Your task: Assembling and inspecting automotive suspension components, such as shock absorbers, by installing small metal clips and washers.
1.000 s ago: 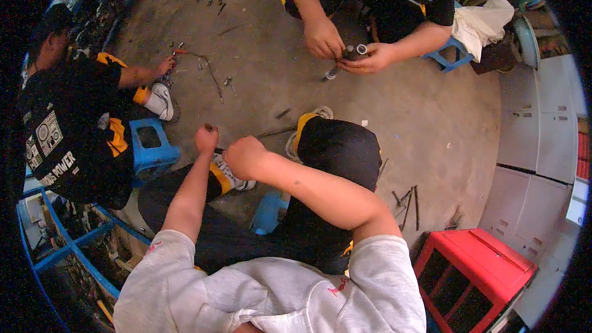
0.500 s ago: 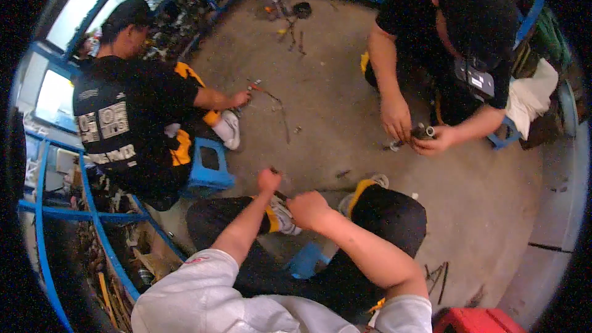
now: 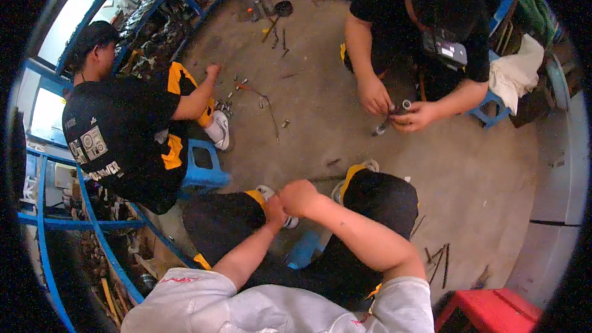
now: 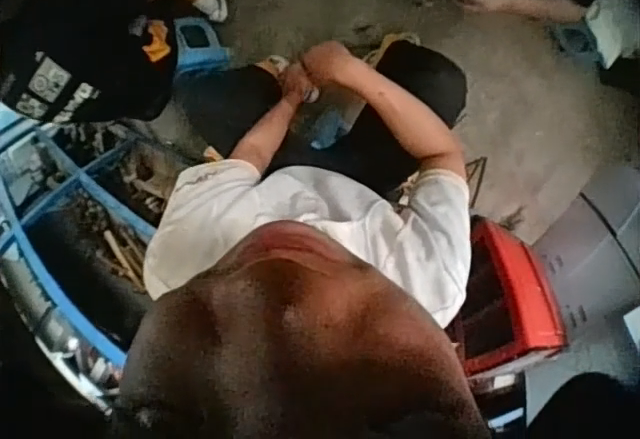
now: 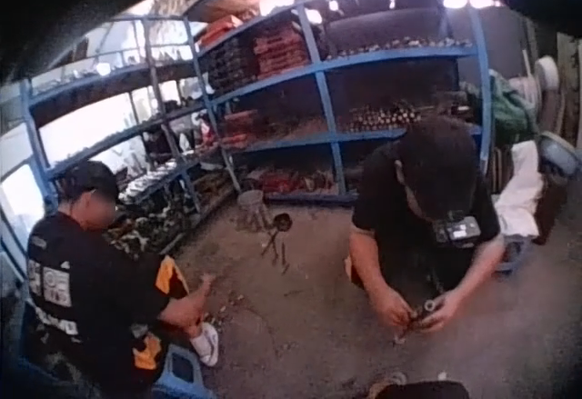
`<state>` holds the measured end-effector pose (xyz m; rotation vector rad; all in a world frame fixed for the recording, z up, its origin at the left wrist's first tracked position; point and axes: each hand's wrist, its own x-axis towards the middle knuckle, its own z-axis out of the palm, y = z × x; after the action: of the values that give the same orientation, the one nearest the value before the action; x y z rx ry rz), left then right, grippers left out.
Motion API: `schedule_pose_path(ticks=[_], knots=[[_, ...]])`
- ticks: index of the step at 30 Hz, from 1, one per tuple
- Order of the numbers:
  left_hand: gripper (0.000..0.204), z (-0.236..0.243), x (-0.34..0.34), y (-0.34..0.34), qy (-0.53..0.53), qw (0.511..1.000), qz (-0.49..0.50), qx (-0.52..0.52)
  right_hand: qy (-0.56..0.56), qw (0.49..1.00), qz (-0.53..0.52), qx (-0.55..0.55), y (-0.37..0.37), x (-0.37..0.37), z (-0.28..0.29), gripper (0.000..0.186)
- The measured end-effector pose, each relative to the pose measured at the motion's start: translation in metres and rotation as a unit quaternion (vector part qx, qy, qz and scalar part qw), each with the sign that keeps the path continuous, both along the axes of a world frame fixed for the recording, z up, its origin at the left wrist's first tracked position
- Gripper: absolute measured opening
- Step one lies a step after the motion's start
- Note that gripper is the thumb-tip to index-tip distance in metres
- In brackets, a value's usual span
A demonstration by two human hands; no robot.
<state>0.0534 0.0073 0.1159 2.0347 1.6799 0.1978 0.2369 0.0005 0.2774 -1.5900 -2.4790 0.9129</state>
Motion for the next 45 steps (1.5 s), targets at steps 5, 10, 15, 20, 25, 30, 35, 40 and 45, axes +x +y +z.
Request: schedule_pose_path(ticks=[5,10,15,20,25,30,35,40,45], knots=[[0.023,-0.011,0.026,-0.006,-0.064,0.993,-0.083,0.058,-0.008,1.000,-0.018,-0.019,0.001,0.030,-0.011,0.030],[0.019,-0.035,0.033,0.061,0.062,0.997,-0.004,0.047,-0.028,0.999,-0.005,-0.021,-0.004,0.047,-0.005,0.034],[0.021,-0.038,0.046,0.083,0.090,0.995,-0.027,0.023,-0.023,0.998,-0.030,-0.053,-0.005,0.047,-0.021,0.033],[0.025,-0.049,0.028,0.043,0.113,0.992,-0.048,0.002,-0.015,0.998,-0.024,-0.056,-0.001,0.036,-0.028,0.023],[0.033,-0.022,0.029,-0.023,-0.194,0.980,0.003,-0.031,-0.001,0.999,-0.029,-0.043,0.000,0.024,-0.014,0.019],[0.035,-0.028,0.025,-0.039,-0.383,0.921,0.048,-0.049,0.021,0.998,-0.054,-0.037,-0.005,0.014,-0.004,0.019],[0.029,-0.049,-0.004,-0.002,-0.106,0.989,-0.077,0.068,-0.002,0.999,-0.031,-0.043,-0.016,0.022,0.006,0.022],[0.025,-0.074,-0.021,0.103,-0.145,0.987,0.062,0.000,0.004,0.997,-0.058,-0.049,-0.018,0.028,0.034,0.026],[0.024,-0.051,0.010,0.123,0.120,0.990,0.051,0.060,0.007,0.996,-0.078,-0.048,-0.018,0.037,0.025,0.027]])
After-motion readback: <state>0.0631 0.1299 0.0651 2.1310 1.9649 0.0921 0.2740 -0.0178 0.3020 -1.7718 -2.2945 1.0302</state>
